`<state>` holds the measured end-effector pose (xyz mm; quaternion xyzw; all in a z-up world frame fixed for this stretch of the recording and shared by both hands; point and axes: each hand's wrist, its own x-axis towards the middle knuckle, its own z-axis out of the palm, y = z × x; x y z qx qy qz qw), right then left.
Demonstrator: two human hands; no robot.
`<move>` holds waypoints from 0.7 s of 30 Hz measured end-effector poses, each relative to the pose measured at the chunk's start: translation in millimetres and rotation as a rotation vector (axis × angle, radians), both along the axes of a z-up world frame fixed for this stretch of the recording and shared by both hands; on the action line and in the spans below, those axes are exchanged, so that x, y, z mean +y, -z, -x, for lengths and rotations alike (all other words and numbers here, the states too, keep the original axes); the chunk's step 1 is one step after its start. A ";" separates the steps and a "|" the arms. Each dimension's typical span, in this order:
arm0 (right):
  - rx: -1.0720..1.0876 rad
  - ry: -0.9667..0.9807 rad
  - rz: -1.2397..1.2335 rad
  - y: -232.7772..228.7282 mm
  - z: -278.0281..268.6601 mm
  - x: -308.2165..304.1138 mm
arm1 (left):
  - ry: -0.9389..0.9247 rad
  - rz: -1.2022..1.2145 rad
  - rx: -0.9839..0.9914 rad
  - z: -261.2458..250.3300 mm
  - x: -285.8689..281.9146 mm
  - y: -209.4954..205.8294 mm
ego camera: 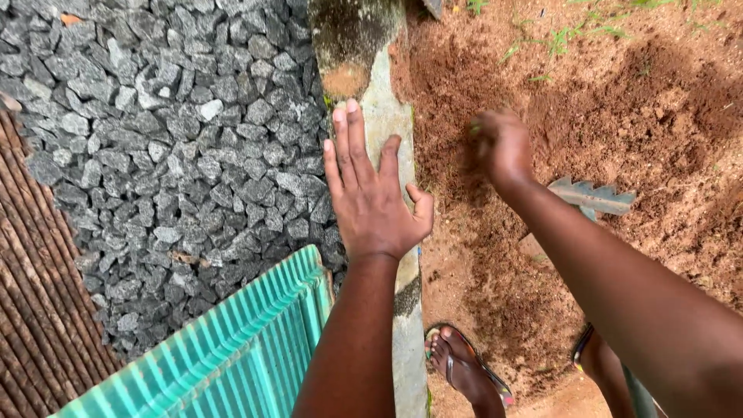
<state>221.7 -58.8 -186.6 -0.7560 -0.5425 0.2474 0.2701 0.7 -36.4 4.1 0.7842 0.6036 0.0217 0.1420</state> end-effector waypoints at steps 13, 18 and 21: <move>0.765 0.242 0.667 -57.2 64.8 43.6 | 0.017 0.039 0.098 1.8 4.1 2.1; 0.712 0.230 0.656 -48.8 58.9 36.2 | 0.021 0.022 0.097 2.8 5.3 5.2; 0.139 -0.232 0.385 -6.7 45.2 19.5 | 0.026 0.015 0.093 3.6 3.6 6.7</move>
